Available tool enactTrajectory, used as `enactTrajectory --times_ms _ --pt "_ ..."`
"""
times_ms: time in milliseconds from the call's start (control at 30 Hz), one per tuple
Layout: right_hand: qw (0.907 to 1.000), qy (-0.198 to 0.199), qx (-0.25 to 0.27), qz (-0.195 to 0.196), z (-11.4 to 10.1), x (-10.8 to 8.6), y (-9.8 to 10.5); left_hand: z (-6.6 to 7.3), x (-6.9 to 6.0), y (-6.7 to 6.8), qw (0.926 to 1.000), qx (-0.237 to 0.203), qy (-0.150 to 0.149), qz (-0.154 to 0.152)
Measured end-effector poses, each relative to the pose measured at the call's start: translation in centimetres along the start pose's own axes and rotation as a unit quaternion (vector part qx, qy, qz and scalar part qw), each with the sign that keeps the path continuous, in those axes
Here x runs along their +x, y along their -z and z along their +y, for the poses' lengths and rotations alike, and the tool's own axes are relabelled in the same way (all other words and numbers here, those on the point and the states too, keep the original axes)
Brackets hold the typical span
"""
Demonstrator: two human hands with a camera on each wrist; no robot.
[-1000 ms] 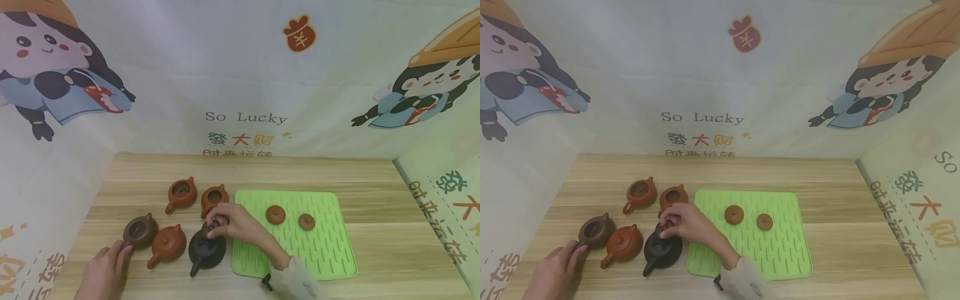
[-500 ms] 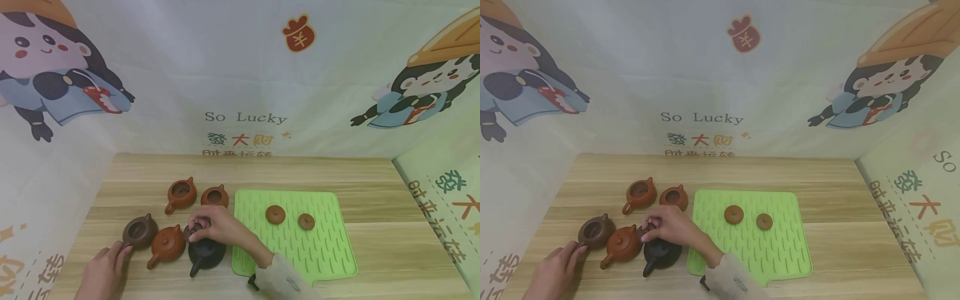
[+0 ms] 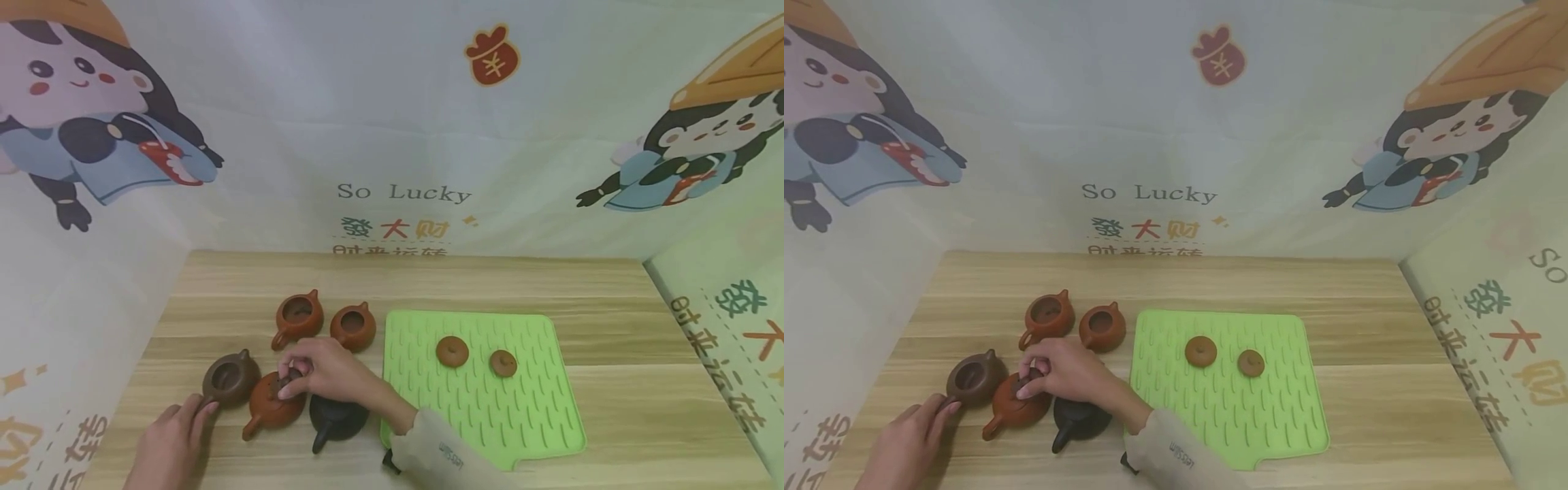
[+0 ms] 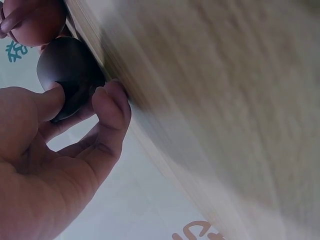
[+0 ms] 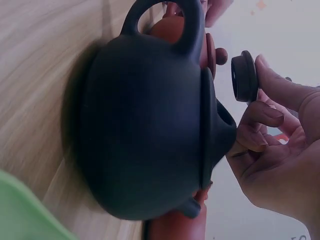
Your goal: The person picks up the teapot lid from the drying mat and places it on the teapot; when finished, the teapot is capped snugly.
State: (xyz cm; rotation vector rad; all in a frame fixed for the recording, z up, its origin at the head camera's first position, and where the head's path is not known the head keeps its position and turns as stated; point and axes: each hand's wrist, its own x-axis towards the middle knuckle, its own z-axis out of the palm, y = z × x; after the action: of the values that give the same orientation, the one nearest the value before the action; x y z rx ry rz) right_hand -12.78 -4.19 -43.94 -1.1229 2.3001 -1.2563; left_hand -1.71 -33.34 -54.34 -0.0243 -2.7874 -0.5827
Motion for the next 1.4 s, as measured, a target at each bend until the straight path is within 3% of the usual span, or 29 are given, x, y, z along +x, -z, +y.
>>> enactTrajectory --times_ms 67,233,333,567,633,833,933,1033,1233,1300,1400 --pt "1.0 0.003 -0.004 0.002 -0.1 0.1 -0.1 -0.1 0.0 -0.3 0.9999 0.0 -0.003 0.01" --pt "1.0 -0.001 -0.003 0.006 -0.1 0.6 -0.4 2.0 0.4 1.4 0.9999 -0.008 0.005 -0.005" --pt "0.9998 -0.016 0.004 0.005 -0.1 1.0 -0.6 2.4 0.4 1.6 0.9999 0.0 0.01 -0.004" --pt "0.9993 -0.033 -0.018 0.005 -0.3 2.0 -0.9 -0.5 0.0 -0.5 1.0 -0.002 0.001 0.006" --pt "0.999 -0.037 -0.023 0.005 -0.3 2.1 -1.0 -0.5 0.0 -0.5 1.0 0.003 0.002 0.005" --pt "0.999 -0.037 -0.02 0.013 -0.4 2.5 -1.1 2.9 0.4 2.3 0.9996 -0.005 0.017 -0.021" --pt "0.9989 -0.036 -0.024 0.015 -0.5 2.8 -1.2 3.7 0.6 2.9 0.9997 -0.004 0.016 -0.021" --pt "0.9984 -0.041 -0.036 0.014 -0.6 3.2 -1.3 3.1 0.5 2.5 0.9998 -0.01 0.009 -0.012" --pt "0.9967 -0.052 -0.062 0.011 -0.9 4.0 -1.5 0.0 0.1 0.1 0.9999 -0.001 -0.008 0.008" --pt "0.9966 -0.053 -0.063 0.01 -1.0 4.2 -1.5 -0.1 0.0 0.0 1.0 -0.007 -0.006 -0.001" --pt "0.9967 -0.051 -0.062 0.008 -1.1 4.5 -1.6 1.1 0.1 0.7 1.0 -0.004 -0.001 0.001"
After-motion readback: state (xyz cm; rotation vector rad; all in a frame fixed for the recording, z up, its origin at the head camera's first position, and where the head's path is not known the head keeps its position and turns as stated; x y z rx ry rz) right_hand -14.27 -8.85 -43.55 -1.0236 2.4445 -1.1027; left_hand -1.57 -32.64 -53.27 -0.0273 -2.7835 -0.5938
